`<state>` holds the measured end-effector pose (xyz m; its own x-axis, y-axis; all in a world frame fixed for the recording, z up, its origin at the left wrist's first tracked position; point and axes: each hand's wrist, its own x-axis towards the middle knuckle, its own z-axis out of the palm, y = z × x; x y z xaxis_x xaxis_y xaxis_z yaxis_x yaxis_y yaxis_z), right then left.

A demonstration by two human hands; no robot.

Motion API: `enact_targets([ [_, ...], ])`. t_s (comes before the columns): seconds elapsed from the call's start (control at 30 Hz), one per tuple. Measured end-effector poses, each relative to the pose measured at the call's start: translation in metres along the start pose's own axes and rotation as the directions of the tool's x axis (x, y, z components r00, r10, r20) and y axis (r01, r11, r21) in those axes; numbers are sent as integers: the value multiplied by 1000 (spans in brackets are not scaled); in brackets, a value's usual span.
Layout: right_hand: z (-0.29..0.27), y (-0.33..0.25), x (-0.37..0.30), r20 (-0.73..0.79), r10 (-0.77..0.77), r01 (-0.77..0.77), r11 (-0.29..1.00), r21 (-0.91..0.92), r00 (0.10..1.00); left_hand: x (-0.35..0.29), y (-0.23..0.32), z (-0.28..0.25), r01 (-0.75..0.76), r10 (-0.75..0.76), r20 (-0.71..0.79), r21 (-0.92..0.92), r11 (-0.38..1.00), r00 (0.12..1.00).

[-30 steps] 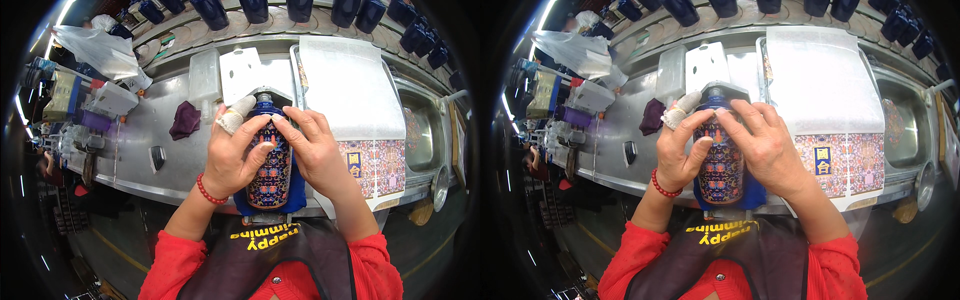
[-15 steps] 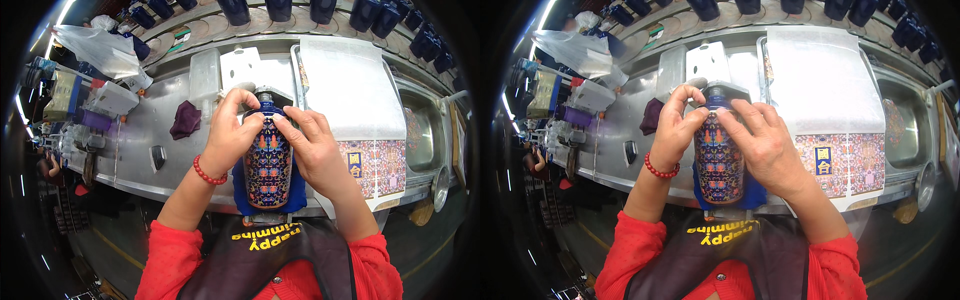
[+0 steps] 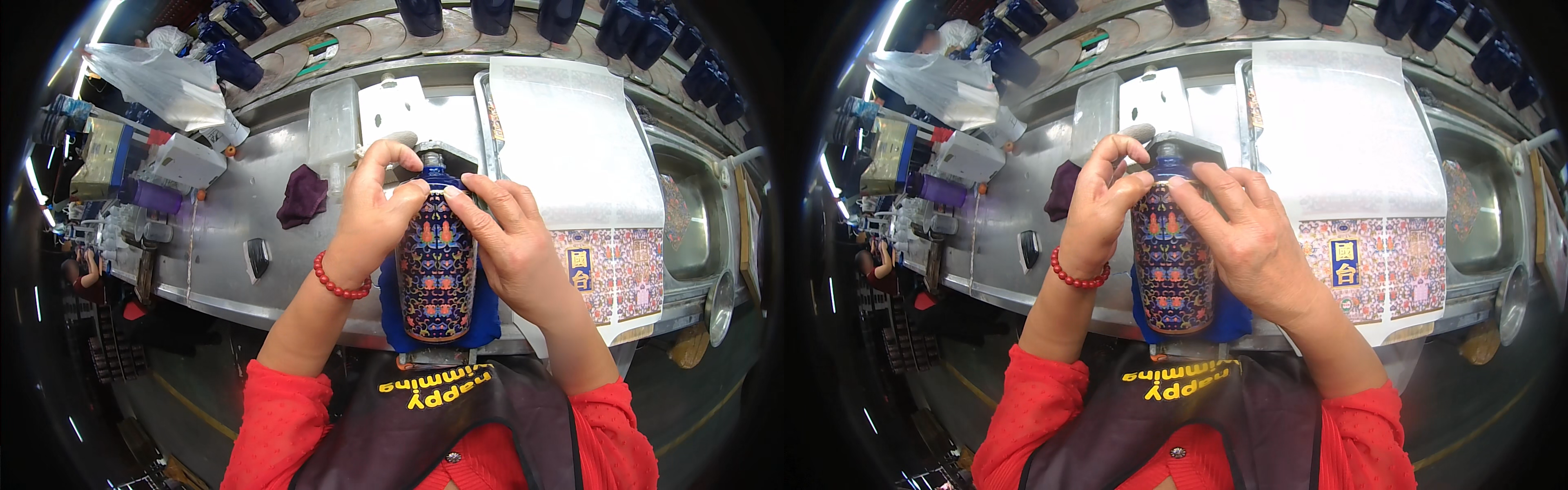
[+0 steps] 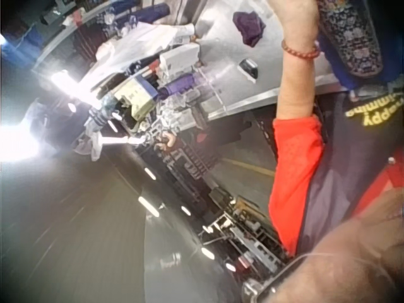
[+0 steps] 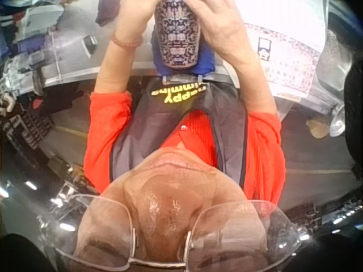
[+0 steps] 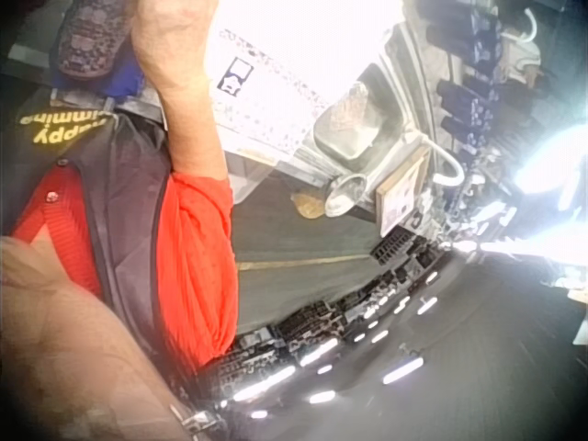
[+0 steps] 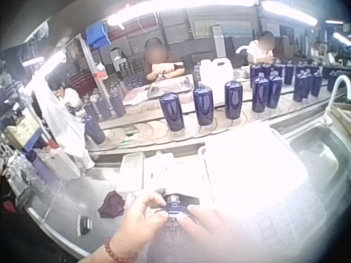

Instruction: The person applies a decorative sticker to a blue ceramic bottle, smooths it with a green tool, and then places the bottle on a nearby table. The person then picks up another blue bottle and applies a second sticker to it.

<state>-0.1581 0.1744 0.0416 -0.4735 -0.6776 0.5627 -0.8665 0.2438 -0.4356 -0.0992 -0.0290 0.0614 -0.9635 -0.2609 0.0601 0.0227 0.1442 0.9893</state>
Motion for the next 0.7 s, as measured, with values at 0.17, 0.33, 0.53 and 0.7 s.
enact_targets([
  [0.17, 0, 0, 0, 3, 9, -9, 1000, 9, 1000, -1, -9, -2, -197, 203, -74, 83, 977, 976],
  [0.33, -1, 0, 2, 14, -7, 7, 1000, -27, 1000, -9, -14, 2, -120, 117, -108, -23, 992, 987],
  [0.53, -2, -3, 5, 20, 1, 0, 999, -37, 1000, -4, -20, 7, -199, 214, -132, 120, 973, 968],
  [0.7, 0, -2, 2, 20, 7, -6, 999, -41, 1000, -2, -22, 9, -205, 225, -134, 147, 968, 965],
])
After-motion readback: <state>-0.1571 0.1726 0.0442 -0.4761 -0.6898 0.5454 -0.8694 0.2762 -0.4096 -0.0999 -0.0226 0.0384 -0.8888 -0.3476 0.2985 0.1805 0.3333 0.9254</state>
